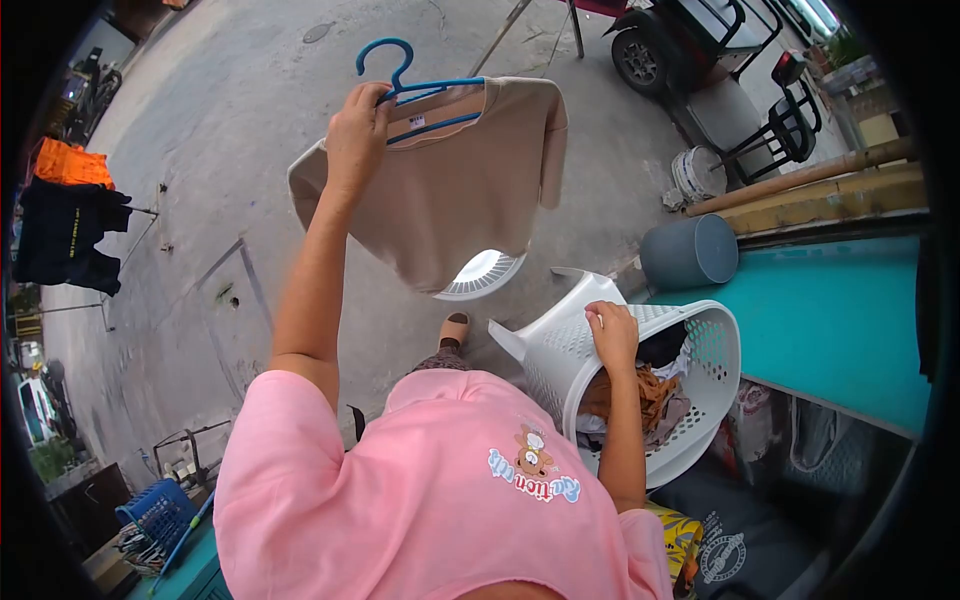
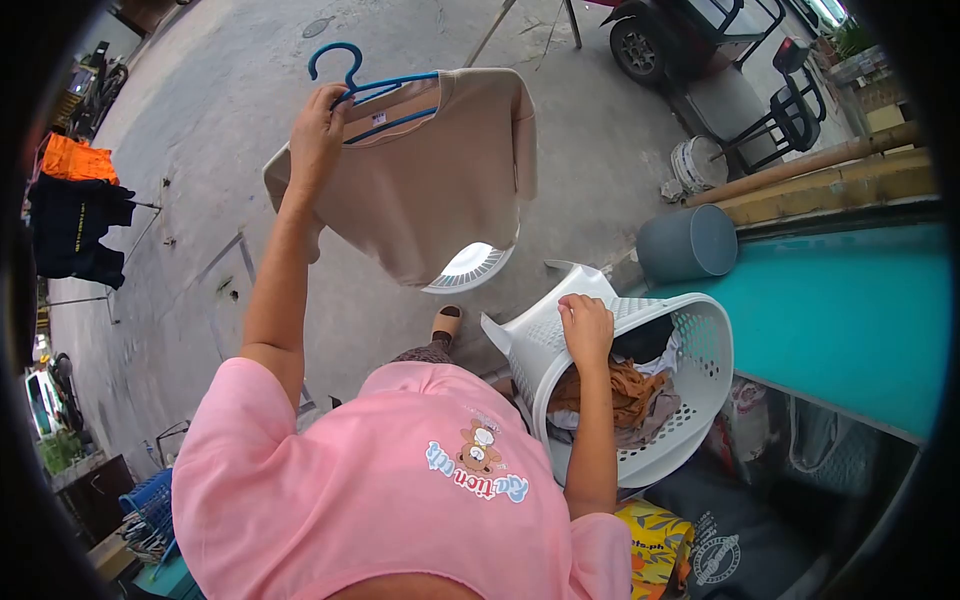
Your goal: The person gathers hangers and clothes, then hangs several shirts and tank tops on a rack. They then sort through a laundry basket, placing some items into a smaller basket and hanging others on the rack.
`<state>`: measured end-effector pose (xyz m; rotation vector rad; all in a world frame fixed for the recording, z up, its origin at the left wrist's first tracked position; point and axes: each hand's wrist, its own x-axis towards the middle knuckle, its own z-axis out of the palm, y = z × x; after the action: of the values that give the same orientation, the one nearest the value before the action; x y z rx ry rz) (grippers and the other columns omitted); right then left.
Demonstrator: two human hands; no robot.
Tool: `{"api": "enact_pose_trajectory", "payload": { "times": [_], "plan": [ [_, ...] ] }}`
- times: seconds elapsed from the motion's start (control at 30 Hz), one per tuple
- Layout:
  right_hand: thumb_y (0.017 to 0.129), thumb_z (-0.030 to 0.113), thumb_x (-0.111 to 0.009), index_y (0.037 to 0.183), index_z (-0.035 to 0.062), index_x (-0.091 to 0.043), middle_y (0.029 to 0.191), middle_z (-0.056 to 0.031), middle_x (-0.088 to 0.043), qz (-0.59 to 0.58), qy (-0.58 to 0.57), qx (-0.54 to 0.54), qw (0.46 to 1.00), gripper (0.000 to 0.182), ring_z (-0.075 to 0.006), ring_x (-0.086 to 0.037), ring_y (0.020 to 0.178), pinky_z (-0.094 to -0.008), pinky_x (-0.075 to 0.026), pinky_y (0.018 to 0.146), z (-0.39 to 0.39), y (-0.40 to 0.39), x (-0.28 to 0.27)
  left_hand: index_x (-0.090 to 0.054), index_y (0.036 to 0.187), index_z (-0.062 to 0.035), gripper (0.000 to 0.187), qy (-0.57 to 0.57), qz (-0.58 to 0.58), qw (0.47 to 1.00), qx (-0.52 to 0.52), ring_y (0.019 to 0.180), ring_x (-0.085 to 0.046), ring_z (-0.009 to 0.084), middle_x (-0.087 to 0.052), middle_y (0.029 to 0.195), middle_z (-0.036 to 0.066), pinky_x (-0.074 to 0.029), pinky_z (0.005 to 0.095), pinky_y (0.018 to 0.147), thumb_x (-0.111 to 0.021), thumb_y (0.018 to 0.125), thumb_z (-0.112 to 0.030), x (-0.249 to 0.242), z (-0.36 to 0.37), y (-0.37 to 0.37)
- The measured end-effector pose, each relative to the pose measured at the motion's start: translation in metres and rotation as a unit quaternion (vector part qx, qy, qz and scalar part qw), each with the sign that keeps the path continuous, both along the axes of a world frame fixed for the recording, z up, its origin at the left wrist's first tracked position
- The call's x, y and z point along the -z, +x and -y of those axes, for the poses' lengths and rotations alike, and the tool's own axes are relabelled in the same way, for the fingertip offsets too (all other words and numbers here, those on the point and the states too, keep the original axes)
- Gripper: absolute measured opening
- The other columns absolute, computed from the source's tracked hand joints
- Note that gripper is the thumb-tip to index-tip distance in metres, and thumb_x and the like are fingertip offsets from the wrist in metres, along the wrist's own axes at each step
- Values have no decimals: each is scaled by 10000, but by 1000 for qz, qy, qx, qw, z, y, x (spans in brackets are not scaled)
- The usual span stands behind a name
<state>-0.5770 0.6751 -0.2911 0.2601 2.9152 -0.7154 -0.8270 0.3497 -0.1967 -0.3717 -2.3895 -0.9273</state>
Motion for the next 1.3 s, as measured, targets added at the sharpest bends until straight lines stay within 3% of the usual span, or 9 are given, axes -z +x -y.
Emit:
{"api": "enact_pose_trajectory", "payload": {
  "times": [0.07, 0.47, 0.73, 0.9, 0.97, 1.1, 1.17, 1.23, 1.3],
  "plan": [
    [813, 173, -525, 873, 80, -599, 838, -70, -618, -61, 18, 37, 997, 133, -272, -558, 821, -389, -421, 733, 6, 1, -4, -557, 945, -58, 143, 17, 42, 999, 2, 817, -585, 303, -592, 962, 100, -451, 378, 718, -510, 836, -138, 35, -2, 4],
    [815, 170, -515, 895, 99, -594, 790, -78, -614, -4, -25, 145, 989, 133, -272, -580, 769, -378, -445, 675, 8, -2, -3, -534, 986, -31, 209, -36, 374, 927, -2, 878, -547, 361, -573, 899, 191, -413, 423, 748, -520, 832, -170, 239, -30, 26],
    [811, 157, -517, 887, 92, -599, 771, -68, -617, 8, -16, 169, 985, 130, -257, -585, 756, -361, -447, 674, 10, -3, -5, -536, 1005, -60, 221, -10, 421, 906, 36, 922, -539, 334, -562, 940, 178, -399, 439, 765, -535, 814, -170, 272, -35, 2],
    [804, 127, -511, 893, 94, -600, 739, -44, -621, 1, -29, 181, 983, 130, -244, -586, 720, -346, -446, 650, 9, -3, -3, -542, 1039, -130, 290, -38, 386, 907, -165, 1041, -503, 277, -547, 1061, 118, -349, 455, 863, -592, 775, -237, 293, -1, -61],
    [804, 126, -512, 896, 94, -599, 740, -42, -622, 1, -34, 186, 982, 130, -245, -586, 715, -343, -446, 646, 9, -3, -3, -513, 1087, -94, 340, 84, 400, 883, -232, 1007, -517, 287, -537, 1063, 137, -381, 421, 855, -594, 771, -187, 300, 16, -78],
    [801, 92, -507, 902, 81, -594, 760, -53, -621, -26, -65, 205, 976, 133, -246, -585, 734, -339, -448, 663, 10, -2, -3, -483, 1109, -44, 345, 212, 373, 886, -174, 955, -530, 248, -538, 1029, 133, -418, 367, 813, -557, 779, -108, 319, 37, -61],
    [798, 59, -502, 906, 68, -592, 789, -66, -621, -36, -84, 226, 970, 141, -252, -582, 754, -340, -450, 681, 10, 0, -2, -470, 1121, -36, 365, 324, 470, 810, -133, 917, -522, 205, -528, 1075, 111, -420, 359, 805, -548, 775, -123, 328, 45, -26],
    [779, -28, -482, 910, 34, -585, 876, -98, -610, -242, -38, 204, 948, 178, -267, -572, 823, -343, -450, 733, 7, 3, 2, -445, 1154, -84, 375, 309, 550, 765, -124, 943, -503, 193, -522, 1088, 84, -390, 389, 839, -524, 795, -158, 315, 43, 18],
    [763, -84, -465, 907, 7, -578, 937, -120, -593, -323, 64, 189, 925, 205, -278, -559, 879, -351, -444, 768, 2, 13, -4, -441, 1169, -120, 360, 301, 615, 722, -99, 999, -487, 188, -512, 1129, 62, -358, 409, 870, -492, 817, -179, 330, 45, 58]
  ]
}}
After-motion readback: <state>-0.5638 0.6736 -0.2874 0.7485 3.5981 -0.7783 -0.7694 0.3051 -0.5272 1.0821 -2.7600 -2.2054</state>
